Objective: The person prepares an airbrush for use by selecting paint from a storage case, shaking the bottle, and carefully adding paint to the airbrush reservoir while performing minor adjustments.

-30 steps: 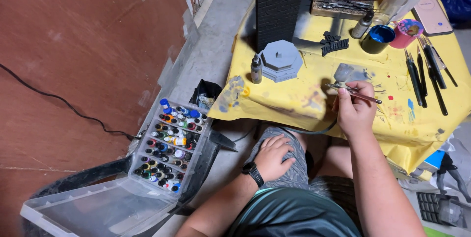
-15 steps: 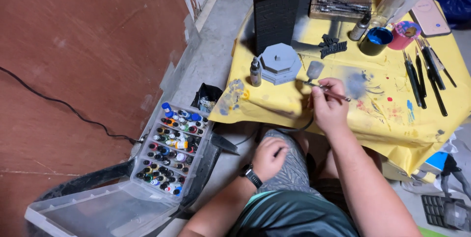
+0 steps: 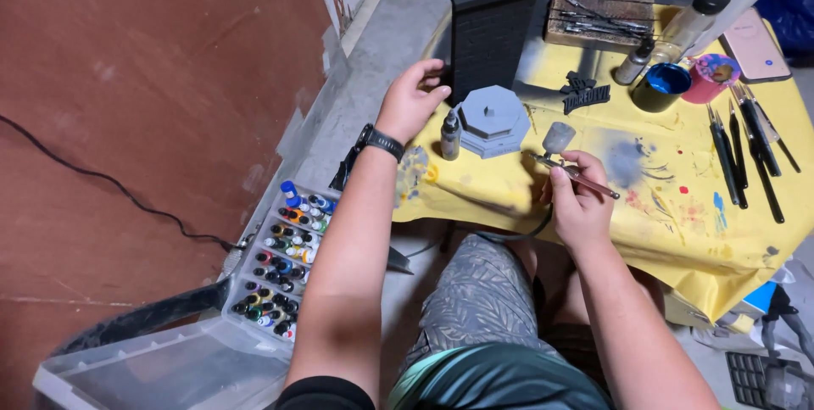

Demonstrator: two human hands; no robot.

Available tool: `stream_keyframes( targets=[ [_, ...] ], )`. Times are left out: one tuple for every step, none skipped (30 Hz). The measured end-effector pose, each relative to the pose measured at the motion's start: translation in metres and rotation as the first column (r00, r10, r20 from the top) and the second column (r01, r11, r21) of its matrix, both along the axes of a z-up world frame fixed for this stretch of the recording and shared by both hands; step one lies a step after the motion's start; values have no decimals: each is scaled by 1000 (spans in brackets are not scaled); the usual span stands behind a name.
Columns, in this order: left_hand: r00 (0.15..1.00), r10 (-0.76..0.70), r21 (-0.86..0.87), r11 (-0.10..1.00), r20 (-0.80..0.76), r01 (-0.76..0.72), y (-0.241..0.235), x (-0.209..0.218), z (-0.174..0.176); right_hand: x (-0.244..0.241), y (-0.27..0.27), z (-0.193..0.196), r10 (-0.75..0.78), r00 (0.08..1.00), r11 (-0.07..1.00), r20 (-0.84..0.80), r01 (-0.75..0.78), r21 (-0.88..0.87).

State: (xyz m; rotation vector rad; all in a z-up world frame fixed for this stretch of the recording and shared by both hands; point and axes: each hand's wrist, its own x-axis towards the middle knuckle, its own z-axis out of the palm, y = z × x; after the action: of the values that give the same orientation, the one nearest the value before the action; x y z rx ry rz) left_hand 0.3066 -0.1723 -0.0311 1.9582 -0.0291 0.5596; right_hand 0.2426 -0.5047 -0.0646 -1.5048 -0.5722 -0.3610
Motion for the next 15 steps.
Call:
stream_keyframes(
  targets=[
    [1000, -7, 2, 1000, -1, 7, -5, 0, 11, 0, 0, 0, -7, 1000, 1000, -1, 7, 2],
    [997, -4, 63, 998, -83, 9, -11, 0, 22, 1, -1, 0, -12, 1000, 1000, -4, 12, 0],
    [986, 2, 123, 992, -169, 20, -17, -1, 31, 0, -3, -1, -21, 1000, 1000, -12, 21, -3],
    [985, -8, 124, 992, -175, 30, -19, 1, 33, 1, -4, 0, -30, 999, 1000, -18, 30, -2],
    [981, 34, 187, 982, -190, 2, -21, 2, 35, 1, -6, 2, -30, 999, 999, -11, 29, -19],
    [976, 76, 250, 968, -203, -24, -22, 2, 36, 1, -7, 4, -29, 1000, 999, -5, 29, -36],
    [976, 77, 249, 968, -206, -24, -22, 7, 31, 2, -7, 4, -28, 1000, 999, -8, 28, -36],
    [978, 86, 248, 968, -191, -36, -23, 11, 26, 3, -6, 5, -34, 999, 999, -2, 34, -40],
    [980, 98, 247, 968, -174, -53, -22, 14, 21, 4, -5, 6, -36, 999, 998, 4, 36, -44],
    [979, 101, 247, 968, -177, -55, -24, 15, 19, 4, -5, 5, -33, 999, 998, 2, 33, -45],
    [984, 71, 208, 978, -162, -36, -25, 17, 18, 5, -4, 4, -31, 1000, 998, 4, 31, -60],
    [988, 41, 169, 986, -146, -16, -26, 18, 17, 5, -4, 4, -30, 1000, 997, 6, 30, -74],
    [988, 42, 169, 985, -147, -16, -26, 19, 17, 5, -3, 2, -29, 1000, 997, 5, 29, -73],
    [989, 30, 155, 988, -145, -7, -27, 19, 17, 5, -1, 0, -30, 1000, 996, 8, 31, -82],
    [990, 16, 140, 990, -142, 4, -27, 21, 18, 5, 0, -1, -33, 999, 995, 12, 34, -90]
  ],
)
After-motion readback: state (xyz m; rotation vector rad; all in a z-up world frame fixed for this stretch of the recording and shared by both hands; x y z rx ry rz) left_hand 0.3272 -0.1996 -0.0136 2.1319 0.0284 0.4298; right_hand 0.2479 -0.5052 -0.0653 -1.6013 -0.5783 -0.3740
